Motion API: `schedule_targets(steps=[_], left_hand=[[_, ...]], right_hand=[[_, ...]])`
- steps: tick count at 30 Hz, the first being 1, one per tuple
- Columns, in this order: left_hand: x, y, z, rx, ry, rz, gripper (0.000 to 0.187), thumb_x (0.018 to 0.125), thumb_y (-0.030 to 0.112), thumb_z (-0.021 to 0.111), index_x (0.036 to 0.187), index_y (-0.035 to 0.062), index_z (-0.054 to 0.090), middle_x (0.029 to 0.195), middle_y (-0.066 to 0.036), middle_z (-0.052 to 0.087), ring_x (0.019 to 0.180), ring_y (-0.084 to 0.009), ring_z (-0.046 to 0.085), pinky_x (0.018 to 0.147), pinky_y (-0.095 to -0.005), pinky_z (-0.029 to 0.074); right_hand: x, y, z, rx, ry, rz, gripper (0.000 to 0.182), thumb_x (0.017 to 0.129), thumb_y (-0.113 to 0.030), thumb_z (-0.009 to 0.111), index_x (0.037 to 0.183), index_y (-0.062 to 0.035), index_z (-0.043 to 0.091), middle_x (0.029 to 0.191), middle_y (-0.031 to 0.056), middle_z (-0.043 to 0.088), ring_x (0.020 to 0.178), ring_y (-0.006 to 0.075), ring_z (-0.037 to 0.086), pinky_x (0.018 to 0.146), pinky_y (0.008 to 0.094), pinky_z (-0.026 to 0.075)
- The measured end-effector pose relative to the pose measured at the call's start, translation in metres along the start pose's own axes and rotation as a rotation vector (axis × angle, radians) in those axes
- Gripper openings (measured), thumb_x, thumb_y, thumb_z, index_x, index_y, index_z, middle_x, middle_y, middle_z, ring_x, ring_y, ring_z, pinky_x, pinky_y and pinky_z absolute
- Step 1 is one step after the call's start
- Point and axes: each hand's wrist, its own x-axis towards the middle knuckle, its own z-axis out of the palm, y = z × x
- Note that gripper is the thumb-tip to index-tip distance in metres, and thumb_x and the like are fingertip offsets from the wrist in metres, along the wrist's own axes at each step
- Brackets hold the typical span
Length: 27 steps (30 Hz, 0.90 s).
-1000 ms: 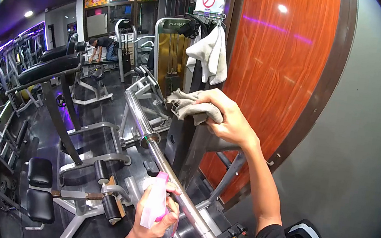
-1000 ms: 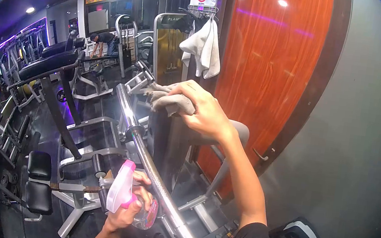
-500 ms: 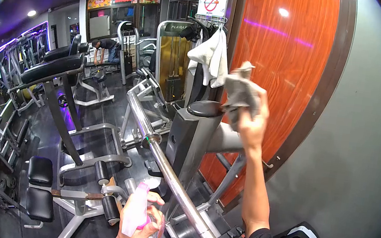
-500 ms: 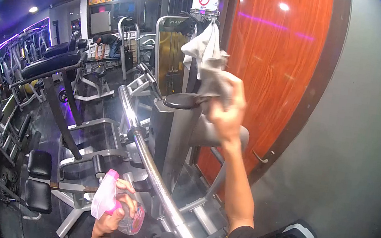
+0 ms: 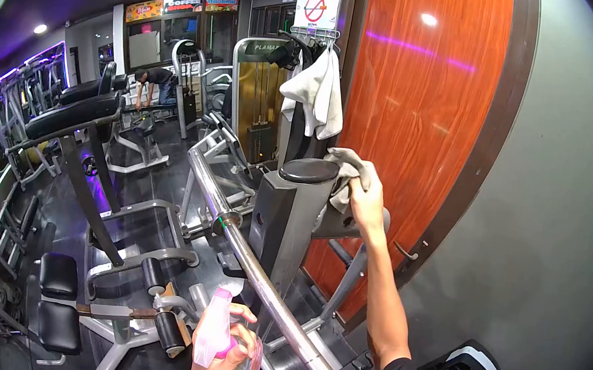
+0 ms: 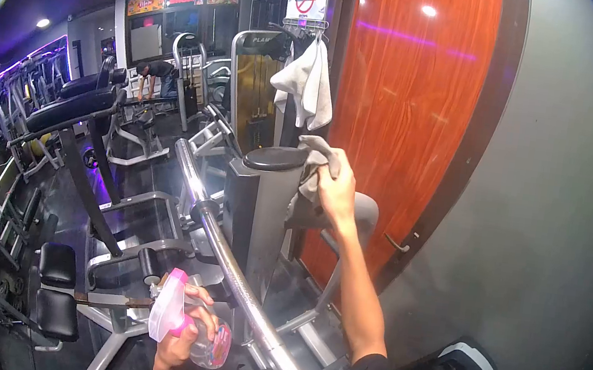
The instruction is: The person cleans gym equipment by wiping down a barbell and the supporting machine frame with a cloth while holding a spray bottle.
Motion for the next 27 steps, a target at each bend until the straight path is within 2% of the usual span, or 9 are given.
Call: schedule_targets(steps=[2,4,6,8,10,18,20,22,27], left_hand=[[0.001,-0.005,0.003,-0.051,0.046,0.0,0.057,0.087,0.023,0.07,0.122,-0.0061,0.036,0.107,-0.021,0.051,0.066,-0.0169,0.061,0.065,-0.0328,0.052],[0.005,-0.006,0.004,-0.024,0.036,0.001,0.057,0.087,0.024,0.069,0.123,-0.0056,0.035,0.107,-0.021,0.05,0.066,-0.0169,0.06,0.066,-0.0331,0.051],[0.007,-0.006,0.004,-0.001,0.028,-0.006,0.058,0.088,0.024,0.068,0.124,-0.0051,0.034,0.107,-0.021,0.049,0.066,-0.017,0.06,0.066,-0.0334,0.051],[0.008,-0.003,0.005,-0.018,0.012,0.025,0.057,0.089,0.024,0.067,0.125,-0.004,0.033,0.107,-0.02,0.048,0.066,-0.017,0.059,0.067,-0.0343,0.05],[0.008,0.0,0.004,-0.023,0.009,0.03,0.056,0.089,0.023,0.065,0.126,-0.003,0.032,0.106,-0.019,0.048,0.066,-0.0172,0.058,0.066,-0.0352,0.05],[0.001,0.0,-0.005,0.079,0.121,0.013,0.056,0.09,0.029,0.061,0.125,-0.0011,0.03,0.102,-0.017,0.045,0.059,-0.0186,0.058,0.062,-0.0366,0.05],[0.002,-0.004,-0.007,0.095,0.091,0.015,0.055,0.091,0.029,0.061,0.126,-0.0007,0.03,0.103,-0.017,0.045,0.061,-0.0185,0.058,0.063,-0.0364,0.05],[0.002,-0.007,-0.006,0.073,0.074,0.006,0.055,0.091,0.028,0.061,0.126,-0.0005,0.03,0.103,-0.017,0.046,0.061,-0.0186,0.058,0.063,-0.0363,0.05],[0.004,-0.015,-0.003,-0.048,0.04,0.001,0.053,0.089,0.017,0.065,0.126,-0.003,0.033,0.103,-0.019,0.05,0.068,-0.0177,0.059,0.066,-0.0338,0.049]], right_hand=[[-0.016,0.005,0.009,-0.025,0.282,-0.22,0.028,0.082,0.004,0.05,0.11,0.0005,0.053,0.103,0.0099,0.06,0.098,0.0176,0.058,0.089,0.0307,0.045],[-0.036,-0.016,0.021,-0.072,0.448,-0.463,0.035,0.074,0.004,0.058,0.108,-0.0038,0.057,0.101,0.0128,0.058,0.103,0.0285,0.057,0.092,0.0384,0.044],[-0.049,-0.037,0.042,-0.159,0.362,-0.871,0.043,0.065,0.003,0.061,0.107,-0.0076,0.059,0.104,0.0127,0.058,0.103,0.0315,0.056,0.092,0.0408,0.043],[-0.072,-0.048,0.059,-0.53,0.069,-0.809,0.042,0.061,0.001,0.065,0.102,-0.0097,0.063,0.111,0.0128,0.057,0.105,0.0311,0.054,0.091,0.0403,0.044],[-0.088,-0.032,0.077,-0.62,0.077,-0.8,0.042,0.058,0.0,0.069,0.099,-0.0111,0.065,0.117,0.0126,0.056,0.108,0.0321,0.052,0.092,0.0408,0.044],[-0.148,0.053,0.042,-0.384,-0.341,-0.745,0.049,0.056,-0.003,0.073,0.104,-0.0102,0.066,0.115,0.0124,0.059,0.107,0.0312,0.057,0.09,0.0397,0.049],[-0.153,0.048,0.03,-0.024,-0.534,-0.306,0.043,0.061,0.001,0.067,0.104,-0.0028,0.065,0.11,0.0162,0.061,0.103,0.0322,0.06,0.091,0.0397,0.049],[-0.145,0.036,0.026,0.001,-0.418,-0.32,0.049,0.058,0.004,0.061,0.107,-0.0017,0.063,0.108,0.017,0.062,0.104,0.031,0.06,0.092,0.0372,0.047],[-0.109,-0.003,0.054,-0.041,0.219,-0.588,0.043,0.061,-0.002,0.071,0.103,-0.007,0.065,0.117,0.019,0.057,0.105,0.0349,0.058,0.09,0.0418,0.047]])
